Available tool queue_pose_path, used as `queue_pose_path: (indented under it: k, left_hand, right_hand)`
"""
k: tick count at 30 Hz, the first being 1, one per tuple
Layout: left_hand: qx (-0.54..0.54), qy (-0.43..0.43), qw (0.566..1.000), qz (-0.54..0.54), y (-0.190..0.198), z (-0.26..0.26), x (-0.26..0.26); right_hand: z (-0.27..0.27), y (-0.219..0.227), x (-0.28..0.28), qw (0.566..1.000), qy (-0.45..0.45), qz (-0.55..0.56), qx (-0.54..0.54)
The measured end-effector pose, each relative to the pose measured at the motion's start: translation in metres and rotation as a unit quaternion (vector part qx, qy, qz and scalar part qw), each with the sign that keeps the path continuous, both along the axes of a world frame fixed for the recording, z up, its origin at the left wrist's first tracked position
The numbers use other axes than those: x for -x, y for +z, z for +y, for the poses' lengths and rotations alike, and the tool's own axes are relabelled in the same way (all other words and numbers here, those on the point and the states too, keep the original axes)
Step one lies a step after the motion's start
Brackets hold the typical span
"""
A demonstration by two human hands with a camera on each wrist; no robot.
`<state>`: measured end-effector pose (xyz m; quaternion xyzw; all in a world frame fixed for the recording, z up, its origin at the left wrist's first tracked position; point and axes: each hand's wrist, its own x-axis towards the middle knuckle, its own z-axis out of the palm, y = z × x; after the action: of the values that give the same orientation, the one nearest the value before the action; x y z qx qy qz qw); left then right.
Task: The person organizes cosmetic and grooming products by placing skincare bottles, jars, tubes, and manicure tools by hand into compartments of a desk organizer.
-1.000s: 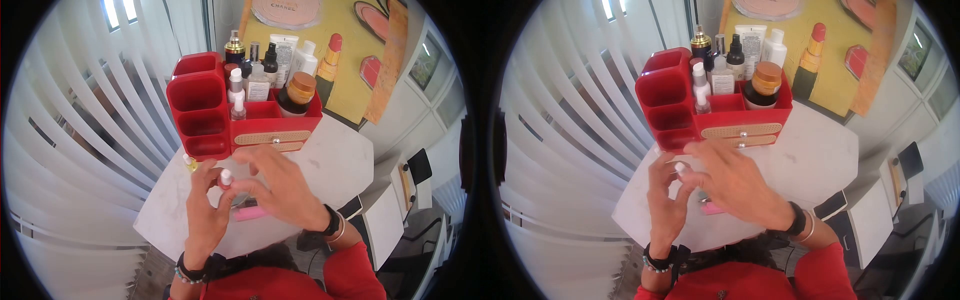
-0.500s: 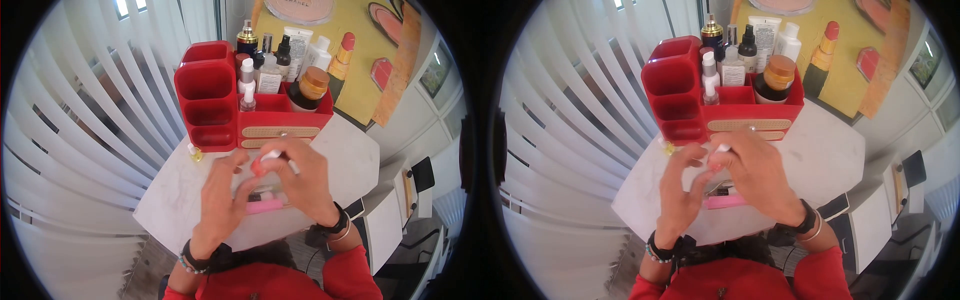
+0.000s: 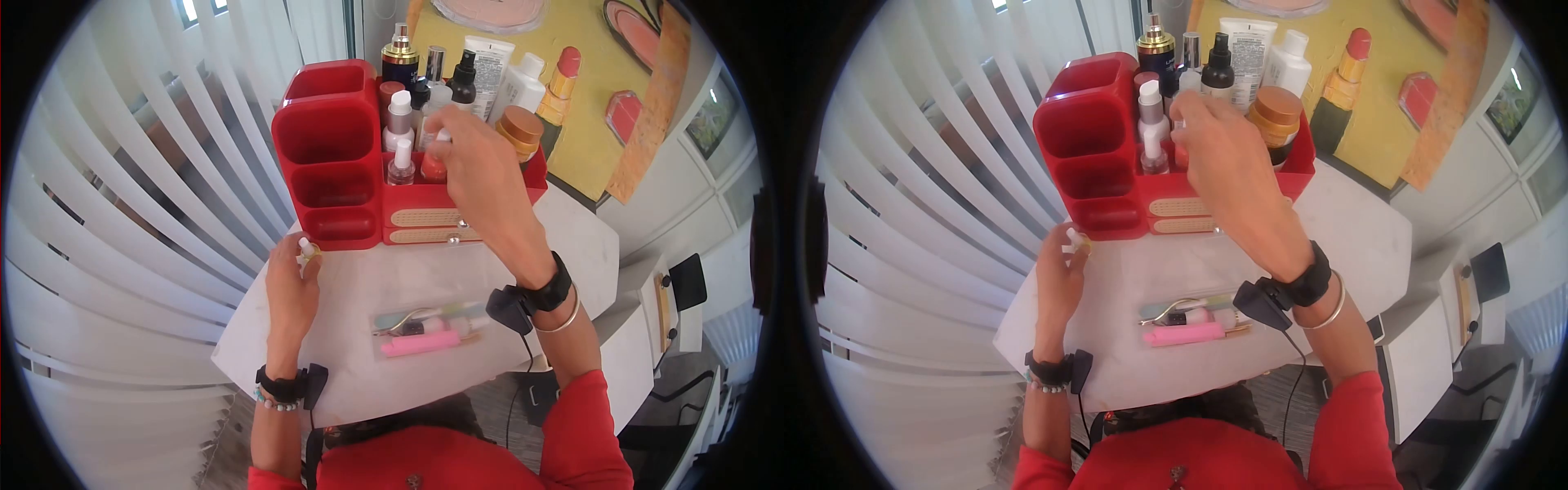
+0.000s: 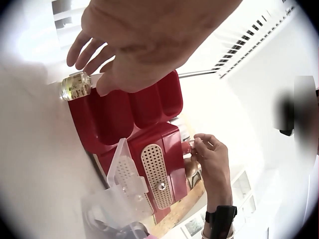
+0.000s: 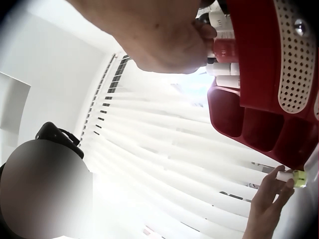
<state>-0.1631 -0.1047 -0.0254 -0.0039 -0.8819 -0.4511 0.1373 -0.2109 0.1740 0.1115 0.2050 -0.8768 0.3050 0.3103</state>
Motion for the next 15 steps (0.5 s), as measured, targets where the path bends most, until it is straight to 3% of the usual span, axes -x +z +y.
queue_pose_path:
  k: [4, 6, 7, 10, 12, 13, 15]
  left_hand:
    - [0.054, -0.007, 0.998, 0.007, -0.013, -0.009, 0.007]
    - [0.07, 0.005, 0.997, -0.024, -0.002, -0.008, 0.005]
    - [0.072, 0.006, 0.997, -0.024, -0.001, -0.008, 0.003]
    - [-0.01, 0.005, 1.0, -0.005, 0.007, -0.004, -0.01]
    - [-0.093, -0.028, 0.995, 0.029, 0.032, 0.01, -0.032]
    - [-0.092, -0.026, 0.995, 0.028, 0.038, 0.019, -0.042]
    - [-0.077, -0.101, 0.988, 0.091, 0.049, 0.042, -0.061]
  right_hand:
    - [-0.004, -0.006, 0.003, 0.996, 0.013, -0.084, 0.029]
    - [-0.003, -0.011, 0.005, 0.999, -0.007, 0.034, -0.039]
    - [-0.002, -0.01, 0.001, 0.999, -0.006, 0.034, -0.038]
    - [-0.001, -0.008, -0.031, 0.988, -0.046, 0.127, -0.074]
    - [-0.001, -0.016, -0.064, 0.998, 0.038, 0.057, -0.014]
    - [-0.006, -0.021, -0.08, 0.998, 0.04, 0.056, -0.013]
    - [-0.017, -0.029, -0.11, 0.989, 0.122, -0.073, 0.029]
